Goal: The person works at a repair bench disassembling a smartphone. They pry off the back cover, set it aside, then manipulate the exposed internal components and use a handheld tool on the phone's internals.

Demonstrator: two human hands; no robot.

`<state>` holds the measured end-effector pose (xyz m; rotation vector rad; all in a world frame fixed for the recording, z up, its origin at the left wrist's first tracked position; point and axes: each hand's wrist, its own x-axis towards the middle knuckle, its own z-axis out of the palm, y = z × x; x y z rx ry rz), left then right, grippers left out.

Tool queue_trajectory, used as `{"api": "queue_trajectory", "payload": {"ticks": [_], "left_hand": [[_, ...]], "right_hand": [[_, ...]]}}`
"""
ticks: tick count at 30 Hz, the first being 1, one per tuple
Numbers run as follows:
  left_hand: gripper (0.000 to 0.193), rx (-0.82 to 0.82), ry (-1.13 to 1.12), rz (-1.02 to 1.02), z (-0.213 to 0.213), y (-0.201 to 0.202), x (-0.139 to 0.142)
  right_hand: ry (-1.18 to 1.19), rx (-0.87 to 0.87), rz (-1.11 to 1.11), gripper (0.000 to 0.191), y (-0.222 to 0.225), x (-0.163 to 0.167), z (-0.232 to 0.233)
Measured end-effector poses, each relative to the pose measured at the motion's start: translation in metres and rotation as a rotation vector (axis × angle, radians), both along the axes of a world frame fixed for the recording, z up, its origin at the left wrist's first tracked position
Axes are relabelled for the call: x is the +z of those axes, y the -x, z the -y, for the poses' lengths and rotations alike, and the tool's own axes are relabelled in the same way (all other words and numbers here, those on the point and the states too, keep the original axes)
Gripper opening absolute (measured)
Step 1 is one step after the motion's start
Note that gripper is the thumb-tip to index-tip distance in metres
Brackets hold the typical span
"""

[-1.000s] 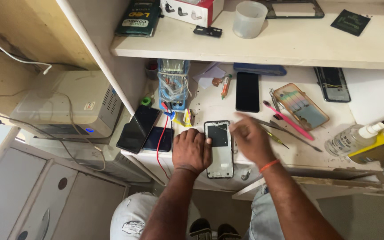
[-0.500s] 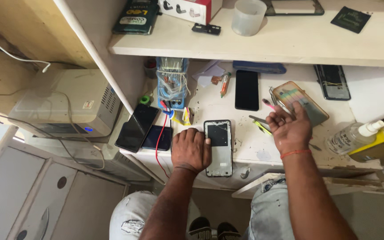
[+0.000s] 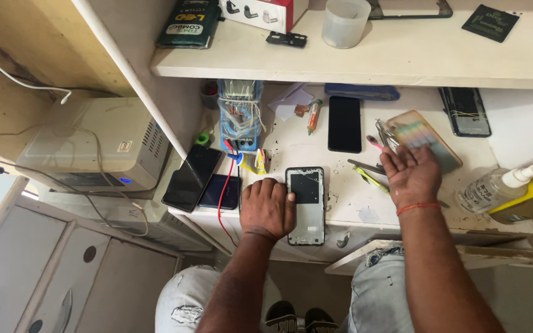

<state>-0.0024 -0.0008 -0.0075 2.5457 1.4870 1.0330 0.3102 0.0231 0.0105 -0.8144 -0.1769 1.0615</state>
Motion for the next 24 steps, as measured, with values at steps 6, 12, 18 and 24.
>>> {"api": "queue_trajectory", "payload": {"ticks": [6, 12, 18, 24], "left_hand": [[0.028, 0.007, 0.003, 0.003, 0.0, -0.001, -0.001], [0.029, 0.005, -0.007, 0.006, 0.0, -0.001, -0.002], [0.029, 0.002, 0.004, 0.008, 0.0, 0.0, -0.003], [0.028, 0.0, -0.012, 0.031, 0.0, -0.001, -0.004]], "right_hand": [[0.198, -0.162, 0.235, 0.046, 0.004, 0.005, 0.004], [0.103, -0.326, 0.537, 0.027, 0.016, 0.003, 0.006], [0.043, -0.49, 1.497, 0.021, 0.033, -0.015, 0.006], [0.053, -0.226, 1.419, 0.014, 0.06, -0.013, 0.01]]}}
